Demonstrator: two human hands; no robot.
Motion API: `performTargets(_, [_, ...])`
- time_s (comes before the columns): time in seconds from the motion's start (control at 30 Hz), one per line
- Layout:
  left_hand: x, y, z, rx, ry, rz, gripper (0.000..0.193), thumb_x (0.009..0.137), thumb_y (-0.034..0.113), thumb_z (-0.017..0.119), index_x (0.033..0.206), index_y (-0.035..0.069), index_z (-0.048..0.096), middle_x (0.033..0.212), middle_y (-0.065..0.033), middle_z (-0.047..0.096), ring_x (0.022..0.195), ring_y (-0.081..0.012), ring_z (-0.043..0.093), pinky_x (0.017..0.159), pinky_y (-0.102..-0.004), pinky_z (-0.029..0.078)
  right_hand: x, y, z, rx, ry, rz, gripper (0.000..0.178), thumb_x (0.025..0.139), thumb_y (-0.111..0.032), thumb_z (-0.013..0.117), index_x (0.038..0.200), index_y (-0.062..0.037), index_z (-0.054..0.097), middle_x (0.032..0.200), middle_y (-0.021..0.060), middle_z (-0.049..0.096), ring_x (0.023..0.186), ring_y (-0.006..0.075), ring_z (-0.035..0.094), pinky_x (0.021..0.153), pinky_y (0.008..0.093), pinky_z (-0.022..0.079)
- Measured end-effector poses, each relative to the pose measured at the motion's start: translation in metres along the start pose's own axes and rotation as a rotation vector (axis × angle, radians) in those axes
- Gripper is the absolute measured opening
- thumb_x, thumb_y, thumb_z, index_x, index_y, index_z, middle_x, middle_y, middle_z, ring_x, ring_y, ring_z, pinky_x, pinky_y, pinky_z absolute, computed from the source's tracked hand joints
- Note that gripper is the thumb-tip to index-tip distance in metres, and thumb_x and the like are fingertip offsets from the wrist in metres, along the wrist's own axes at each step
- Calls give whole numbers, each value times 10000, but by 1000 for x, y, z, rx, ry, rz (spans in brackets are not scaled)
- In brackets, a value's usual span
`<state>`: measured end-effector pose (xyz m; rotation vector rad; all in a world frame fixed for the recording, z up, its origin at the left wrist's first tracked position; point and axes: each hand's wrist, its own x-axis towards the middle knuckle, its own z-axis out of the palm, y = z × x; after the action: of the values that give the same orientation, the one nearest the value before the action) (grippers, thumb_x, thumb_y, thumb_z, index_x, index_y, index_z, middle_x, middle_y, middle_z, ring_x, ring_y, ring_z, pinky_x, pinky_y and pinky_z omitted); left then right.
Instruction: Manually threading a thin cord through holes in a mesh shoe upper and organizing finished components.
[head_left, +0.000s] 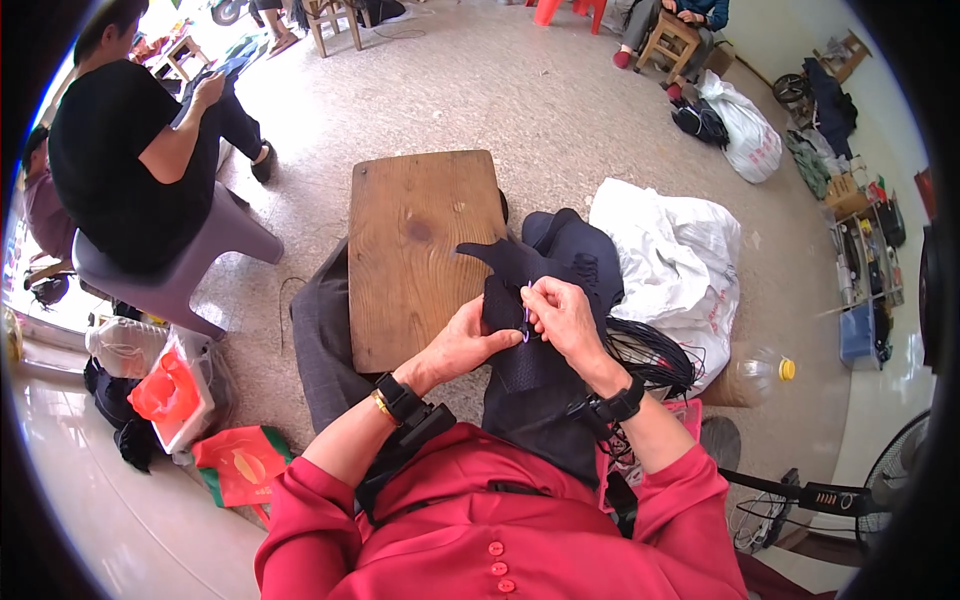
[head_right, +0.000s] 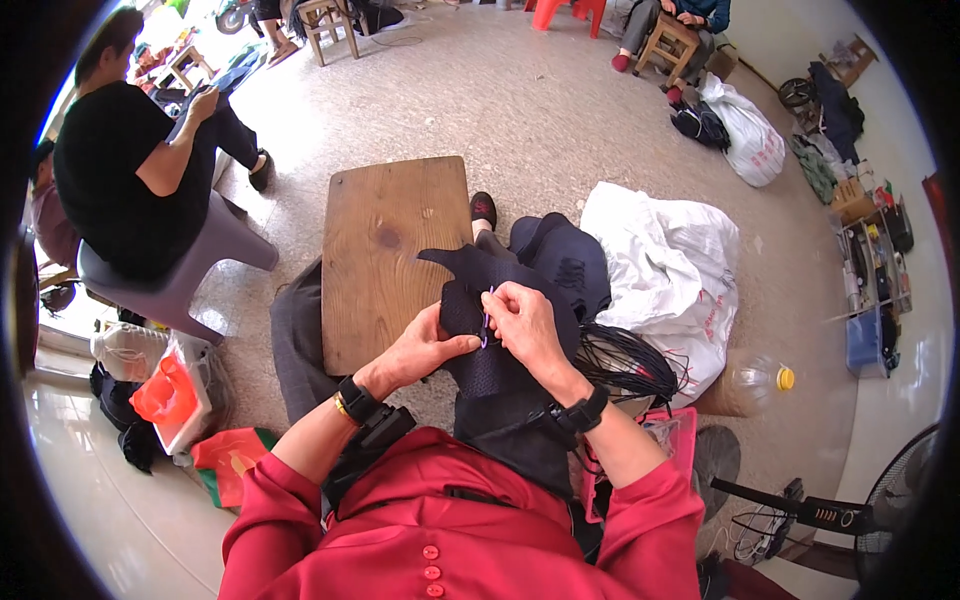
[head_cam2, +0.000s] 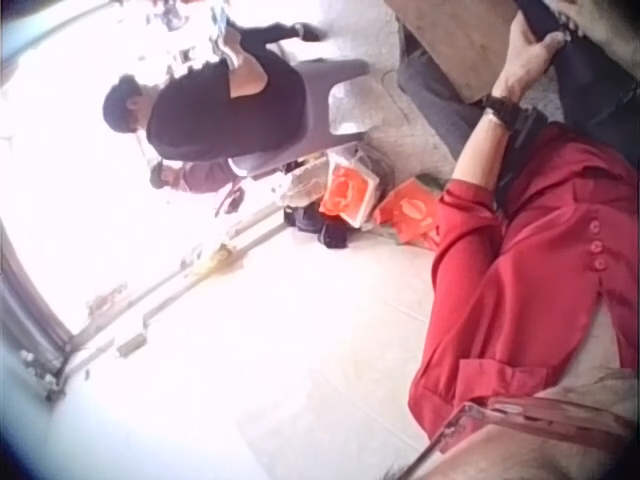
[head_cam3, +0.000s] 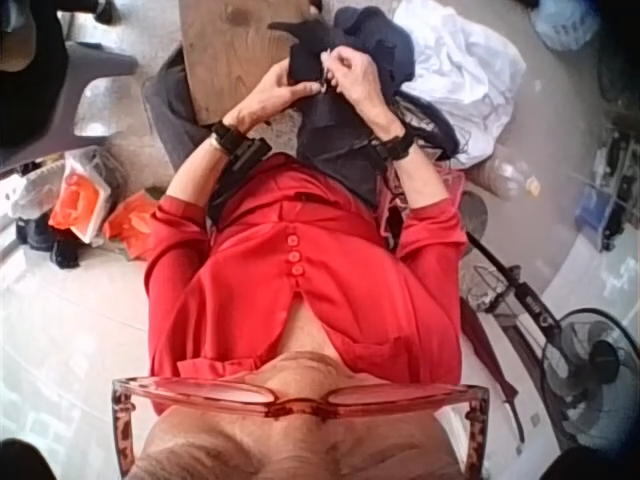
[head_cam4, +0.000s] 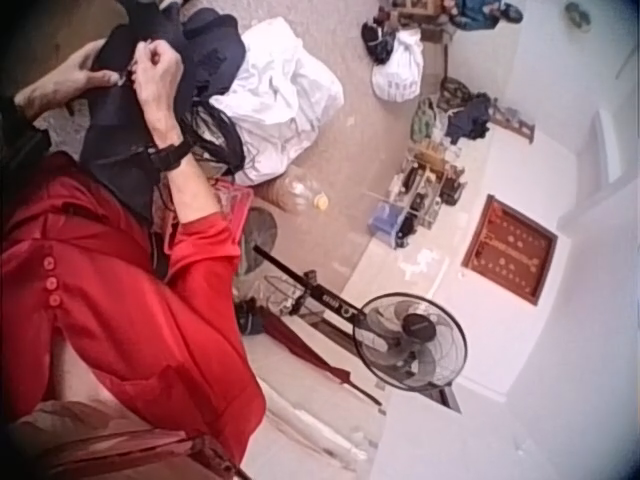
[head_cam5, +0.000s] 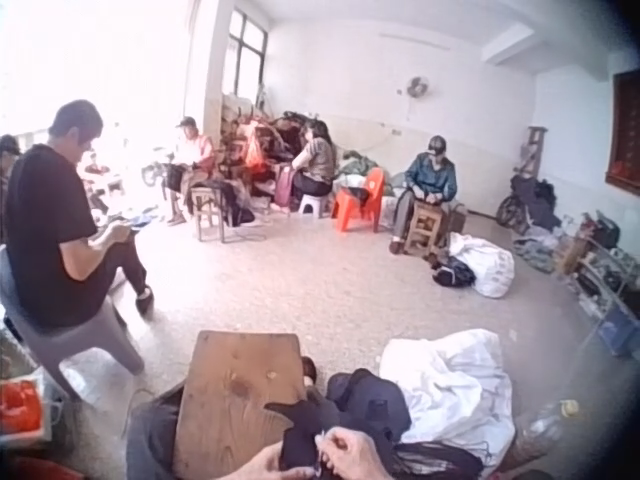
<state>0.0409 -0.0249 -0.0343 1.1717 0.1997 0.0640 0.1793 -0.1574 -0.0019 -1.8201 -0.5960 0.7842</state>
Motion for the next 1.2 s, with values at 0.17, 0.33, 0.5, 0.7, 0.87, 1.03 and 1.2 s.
performTargets(0.17, [4, 2, 1, 60, 32, -61, 409, 974, 44, 709, 1343, 4, 537, 1184, -4, 657, 1050, -72, 618, 933, -280, 536, 4, 18, 8, 54, 69, -23, 278, 1004, -209, 674, 806, -17, 639, 642, 3, 616, 545, 59, 565, 492, 247, 440])
performTargets(0.33, [5, 0, 0, 129, 17, -58, 439, 957, 42, 726, 1347, -10, 532, 1176, -11, 647, 1054, -79, 601, 934, -285, 535, 10, 33, 16, -48, 132, -212, 253, 972, -159, 690, 791, -2, 610, 609, 32, 583, 543, 76, 537, 519, 293, 413])
performTargets(0.5, [7, 4, 3, 165, 31, -82, 451, 941, 32, 736, 1343, -19, 536, 1178, -19, 648, 1052, -89, 601, 939, -293, 535, 13, 34, 19, -97, 161, -219, 231, 959, -140, 690, 783, -8, 617, 592, 54, 577, 526, 102, 539, 512, 320, 407])
performTargets(0.7, [8, 4, 6, 136, 66, -105, 450, 928, 36, 744, 1330, -22, 552, 1167, -23, 657, 1040, -100, 610, 936, -297, 535, 15, 31, 23, -145, 212, -211, 225, 945, -131, 689, 769, -6, 624, 595, 85, 606, 515, 166, 581, 519, 357, 424])
performTargets(0.87, [5, 14, 12, 132, 88, -123, 427, 926, 30, 732, 1316, -24, 566, 1153, -20, 663, 1029, -100, 611, 935, -299, 532, 16, 27, 26, -220, 273, -222, 233, 938, -145, 690, 762, -6, 624, 605, 106, 619, 525, 201, 612, 530, 378, 442])
performTargets(1.03, [6, 9, 9, 138, 82, -110, 401, 925, 18, 718, 1301, -21, 583, 1135, -19, 665, 1018, -96, 609, 929, -292, 525, 20, 26, 27, -287, 310, -238, 229, 919, -157, 695, 759, -6, 632, 618, 138, 636, 562, 280, 656, 548, 408, 460])
performTargets(1.2, [6, 10, 11, 125, 81, -96, 401, 921, 6, 710, 1300, -26, 583, 1132, -23, 667, 1016, -98, 610, 925, -291, 526, 21, 23, 31, -328, 349, -226, 236, 911, -165, 700, 747, -7, 638, 630, 150, 644, 587, 310, 670, 562, 419, 469])
